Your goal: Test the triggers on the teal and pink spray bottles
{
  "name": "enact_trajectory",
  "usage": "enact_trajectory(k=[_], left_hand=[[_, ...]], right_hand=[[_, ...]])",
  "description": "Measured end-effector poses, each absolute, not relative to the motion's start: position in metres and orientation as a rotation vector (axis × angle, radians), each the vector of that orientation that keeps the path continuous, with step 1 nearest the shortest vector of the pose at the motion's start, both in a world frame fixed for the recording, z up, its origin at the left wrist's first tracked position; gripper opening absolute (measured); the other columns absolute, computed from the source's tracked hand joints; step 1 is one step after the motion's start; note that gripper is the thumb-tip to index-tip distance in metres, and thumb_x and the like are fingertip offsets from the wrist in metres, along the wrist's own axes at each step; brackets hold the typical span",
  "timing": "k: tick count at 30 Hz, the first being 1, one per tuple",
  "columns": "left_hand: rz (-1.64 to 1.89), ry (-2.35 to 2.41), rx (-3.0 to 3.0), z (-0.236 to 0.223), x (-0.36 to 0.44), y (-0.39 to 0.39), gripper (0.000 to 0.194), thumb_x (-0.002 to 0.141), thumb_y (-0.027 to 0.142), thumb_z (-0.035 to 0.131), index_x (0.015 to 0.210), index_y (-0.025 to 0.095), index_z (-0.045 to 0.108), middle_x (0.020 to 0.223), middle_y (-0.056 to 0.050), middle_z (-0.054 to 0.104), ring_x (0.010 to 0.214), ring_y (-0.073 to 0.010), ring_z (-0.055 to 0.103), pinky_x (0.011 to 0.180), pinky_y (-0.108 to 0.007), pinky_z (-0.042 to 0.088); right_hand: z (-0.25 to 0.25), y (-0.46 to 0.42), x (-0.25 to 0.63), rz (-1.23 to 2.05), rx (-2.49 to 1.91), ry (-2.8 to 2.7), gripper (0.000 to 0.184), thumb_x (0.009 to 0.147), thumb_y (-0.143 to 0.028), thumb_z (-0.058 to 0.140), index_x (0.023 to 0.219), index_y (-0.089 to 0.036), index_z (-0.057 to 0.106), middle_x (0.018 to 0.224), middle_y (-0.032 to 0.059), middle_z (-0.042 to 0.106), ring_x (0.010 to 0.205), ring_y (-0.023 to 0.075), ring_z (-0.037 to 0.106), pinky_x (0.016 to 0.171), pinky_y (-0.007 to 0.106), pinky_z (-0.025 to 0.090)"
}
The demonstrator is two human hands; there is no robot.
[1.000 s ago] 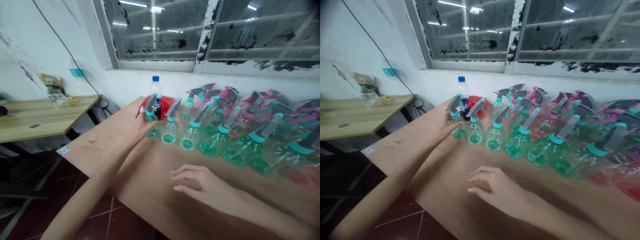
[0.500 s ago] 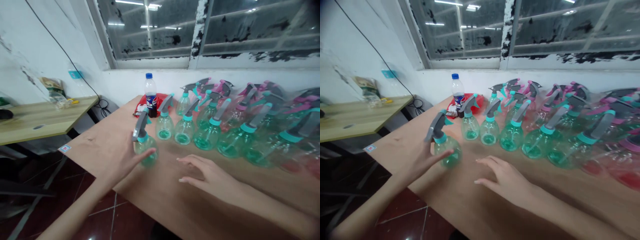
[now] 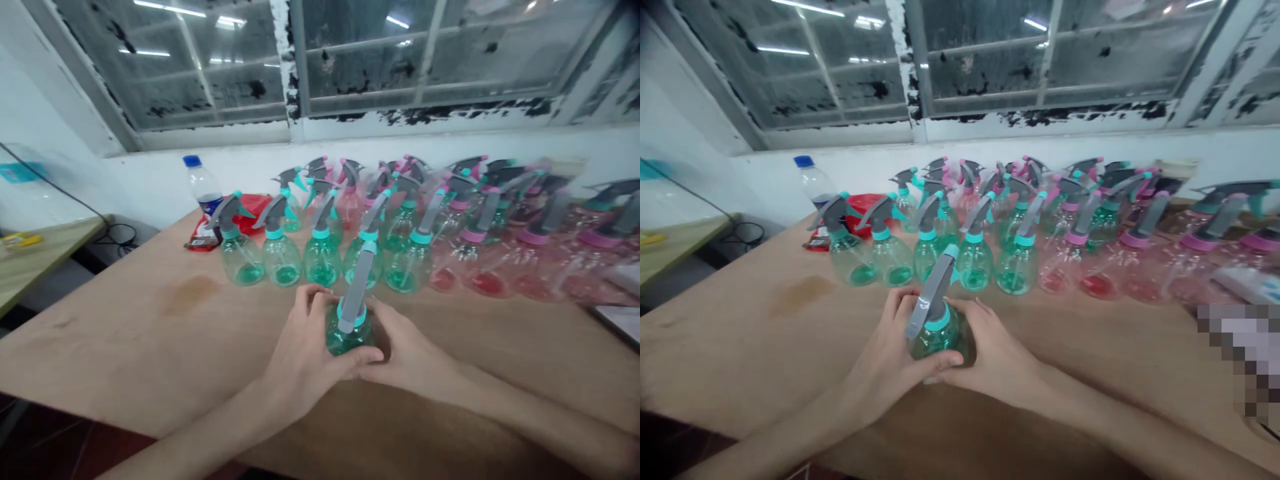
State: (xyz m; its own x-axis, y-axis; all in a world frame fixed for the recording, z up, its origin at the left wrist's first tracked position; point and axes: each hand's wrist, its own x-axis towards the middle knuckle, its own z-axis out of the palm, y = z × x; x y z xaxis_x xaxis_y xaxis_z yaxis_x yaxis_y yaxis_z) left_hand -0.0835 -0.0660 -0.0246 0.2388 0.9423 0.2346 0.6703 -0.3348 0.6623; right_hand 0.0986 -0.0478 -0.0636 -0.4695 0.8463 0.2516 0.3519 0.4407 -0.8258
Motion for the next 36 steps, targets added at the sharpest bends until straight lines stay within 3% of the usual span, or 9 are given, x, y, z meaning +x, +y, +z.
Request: enact_trajectory(k=[5, 9, 13, 16, 20, 25, 32, 36], left_hand=[[0.919, 1.281, 1.976, -0.017, -0.053, -0.051, 0.079, 0.068, 0.050, 0.079, 0.131, 0.026, 0.037, 0.132, -0.011, 0.046, 0.120, -0.0324, 0.050, 0.098, -0.053, 0.046], [0.970, 1.026, 1.949, -0.008, -0.036, -0.034, 0.062, 0.080, 0.035, 0.071, 0.133, 0.026, 0.041, 0.129, -0.008, 0.054, 0.116, -0.0271, 0.055, 0.097, -0.043, 0.047], [1.034, 0.912, 1.981, -0.005, -0.025, -0.018, 0.034, 0.084, 0.020, 0.057, 0.118, 0.020, 0.053, 0.110, -0.005, 0.062, 0.095, -0.0194, 0.061, 0.087, -0.034, 0.049], [1.097, 1.015, 1.995, -0.006, -0.025, -0.011, 0.032, 0.079, 0.014, 0.054, 0.110, 0.023, 0.058, 0.095, -0.001, 0.061, 0.075, -0.0147, 0.056, 0.072, -0.029, 0.048], [1.099, 1.084, 2.029, -0.005, -0.027, -0.008, 0.036, 0.073, 0.017, 0.051, 0.106, 0.027, 0.060, 0.076, 0.004, 0.052, 0.054, -0.0109, 0.039, 0.053, -0.024, 0.038], [1.047, 1.130, 1.990, -0.001, -0.026, -0.004, 0.031, 0.068, 0.018, 0.052, 0.098, 0.024, 0.060, 0.068, 0.005, 0.054, 0.051, -0.0122, 0.040, 0.054, -0.026, 0.039], [1.006, 1.080, 1.999, -0.002, -0.028, 0.004, 0.016, 0.071, 0.017, 0.049, 0.083, 0.023, 0.058, 0.076, 0.002, 0.058, 0.066, -0.0155, 0.053, 0.063, -0.028, 0.044], [0.992, 1.060, 2.022, 0.000, -0.028, 0.005, 0.016, 0.068, 0.015, 0.047, 0.079, 0.024, 0.055, 0.068, 0.003, 0.051, 0.059, -0.0141, 0.046, 0.059, -0.027, 0.041]], right_hand=[[-0.064, -0.045, 0.128, 0.905, -1.033, -2.039, 0.084, 0.066, -0.044, 0.082, 0.137, -0.029, 0.041, 0.128, 0.0091, 0.057, 0.120, 0.0335, 0.053, 0.096, 0.055, 0.046], [-0.064, -0.041, 0.132, 0.841, -0.982, -2.087, 0.086, 0.065, -0.050, 0.082, 0.138, -0.029, 0.041, 0.126, 0.0100, 0.057, 0.120, 0.0335, 0.053, 0.097, 0.054, 0.046], [-0.067, -0.035, 0.131, 0.750, -1.025, -2.086, 0.088, 0.061, -0.057, 0.082, 0.132, -0.022, 0.044, 0.124, 0.0126, 0.058, 0.118, 0.0334, 0.054, 0.096, 0.052, 0.048], [-0.075, -0.028, 0.137, 0.619, -0.943, -2.187, 0.091, 0.064, -0.061, 0.078, 0.135, -0.018, 0.041, 0.129, 0.0161, 0.057, 0.122, 0.0332, 0.053, 0.100, 0.052, 0.046], [-0.094, -0.021, 0.157, 0.349, -0.905, -2.361, 0.096, 0.069, -0.065, 0.072, 0.142, -0.012, 0.037, 0.137, 0.0212, 0.054, 0.131, 0.0349, 0.047, 0.111, 0.058, 0.034], [-0.109, -0.022, 0.183, 0.265, -1.030, -2.477, 0.079, 0.082, -0.060, 0.063, 0.140, -0.010, 0.044, 0.143, 0.0206, 0.050, 0.133, 0.0313, 0.046, 0.108, 0.052, 0.042], [-0.106, -0.024, 0.188, 0.128, -0.817, -2.467, 0.043, 0.094, -0.032, 0.056, 0.133, -0.014, 0.055, 0.139, 0.0121, 0.057, 0.133, 0.0221, 0.047, 0.114, 0.044, 0.036], [-0.108, -0.023, 0.185, 0.116, -0.808, -2.417, 0.040, 0.093, -0.026, 0.056, 0.131, -0.012, 0.057, 0.136, 0.0117, 0.059, 0.133, 0.0214, 0.048, 0.113, 0.042, 0.036]])
